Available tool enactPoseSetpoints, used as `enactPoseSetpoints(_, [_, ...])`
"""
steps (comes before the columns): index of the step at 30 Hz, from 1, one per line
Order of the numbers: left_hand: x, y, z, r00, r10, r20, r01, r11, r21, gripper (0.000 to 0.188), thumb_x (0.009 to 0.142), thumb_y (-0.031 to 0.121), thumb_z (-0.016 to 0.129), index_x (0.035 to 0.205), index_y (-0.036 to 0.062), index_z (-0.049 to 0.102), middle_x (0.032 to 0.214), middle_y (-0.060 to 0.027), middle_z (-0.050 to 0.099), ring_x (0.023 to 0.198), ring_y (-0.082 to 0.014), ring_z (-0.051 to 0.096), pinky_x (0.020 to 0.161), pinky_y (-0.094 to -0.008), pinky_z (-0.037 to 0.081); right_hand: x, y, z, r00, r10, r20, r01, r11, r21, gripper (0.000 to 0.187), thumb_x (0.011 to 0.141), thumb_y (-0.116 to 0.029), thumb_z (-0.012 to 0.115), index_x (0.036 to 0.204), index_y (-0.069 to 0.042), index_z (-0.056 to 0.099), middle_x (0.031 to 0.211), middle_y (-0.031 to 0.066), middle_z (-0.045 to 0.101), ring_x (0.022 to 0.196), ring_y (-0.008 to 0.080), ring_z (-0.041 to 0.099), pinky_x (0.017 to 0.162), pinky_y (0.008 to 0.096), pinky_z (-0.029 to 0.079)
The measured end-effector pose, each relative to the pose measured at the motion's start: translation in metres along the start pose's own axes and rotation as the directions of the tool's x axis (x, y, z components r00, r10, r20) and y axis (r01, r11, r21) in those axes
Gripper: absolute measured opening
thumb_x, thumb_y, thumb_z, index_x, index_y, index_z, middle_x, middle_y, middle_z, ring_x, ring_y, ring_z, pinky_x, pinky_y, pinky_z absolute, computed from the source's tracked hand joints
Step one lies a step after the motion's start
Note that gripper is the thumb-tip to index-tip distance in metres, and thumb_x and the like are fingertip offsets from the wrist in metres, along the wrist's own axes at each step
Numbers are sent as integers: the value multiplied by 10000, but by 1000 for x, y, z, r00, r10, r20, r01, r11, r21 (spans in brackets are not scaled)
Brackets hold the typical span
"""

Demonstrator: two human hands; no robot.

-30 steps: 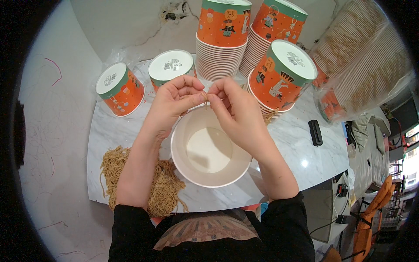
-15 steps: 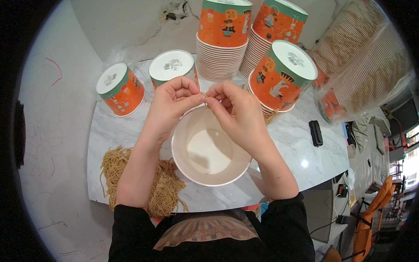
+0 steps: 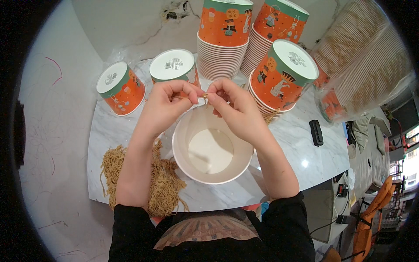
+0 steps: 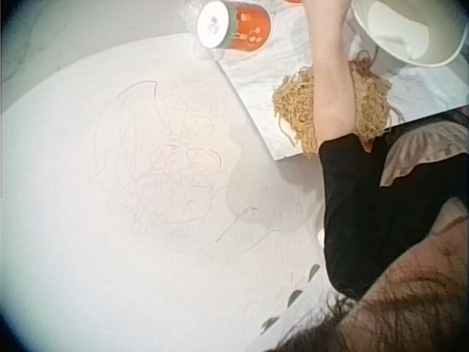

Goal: Attaching handles or strings to paper buckets.

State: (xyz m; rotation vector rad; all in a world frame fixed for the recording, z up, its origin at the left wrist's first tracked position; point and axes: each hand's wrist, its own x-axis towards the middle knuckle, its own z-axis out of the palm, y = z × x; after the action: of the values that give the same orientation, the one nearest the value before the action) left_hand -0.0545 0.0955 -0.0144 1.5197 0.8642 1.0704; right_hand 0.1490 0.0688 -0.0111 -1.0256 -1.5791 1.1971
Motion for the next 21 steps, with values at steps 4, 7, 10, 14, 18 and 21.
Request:
enactPoseSetpoints(4, [-5,12,0,999,24,45,-30,991,134,72,811,39,704,854,-13,728,904,-38,693,825,-78,613,724,-261,494,0,0,-3,1000,27,0,-27,1000,14,137,1015,-163,620,1036,-33,584,906,-23,590,781,44,535,710,221,475])
enactPoseSetpoints(7, [-5,9,-1,999,22,35,-30,969,247,158,823,121,754,899,-17,738,887,-31,688,772,-64,575,653,-254,456,0,-1,-1,999,9,37,-9,1000,-2,130,1001,-147,633,1027,-24,600,917,-17,609,810,48,555,723,223,478])
enactPoseSetpoints(10, [-2,-1,-3,996,81,25,-85,959,270,219,839,194,786,908,-9,742,789,-5,663,684,-39,521,582,-239,405,-1,-4,3,999,-32,16,33,998,-49,119,982,-121,650,1018,-12,620,935,-9,633,850,57,581,746,224,481])
enactPoseSetpoints(14, [-1,3,-7,984,-160,73,151,981,121,174,901,171,779,916,4,733,926,17,688,744,-17,563,656,-203,439,-2,-2,3,997,-71,-9,70,997,-37,113,963,-101,671,1011,-3,642,948,7,655,871,68,600,759,241,491])
enactPoseSetpoints(18, [-1,2,-10,980,-180,88,176,983,48,128,905,140,752,903,14,727,874,26,688,795,-37,596,717,-209,464,-1,-2,4,996,-92,-4,91,992,-88,105,950,-94,684,1004,-8,657,947,16,663,861,77,604,748,257,497])
enactPoseSetpoints(21, [-1,3,-8,981,-178,75,176,984,30,93,899,111,730,892,18,727,873,22,692,806,-40,601,733,-210,466,-1,3,4,987,-158,-16,153,973,-170,117,940,-98,700,1008,-11,663,946,16,664,854,82,607,743,256,497])
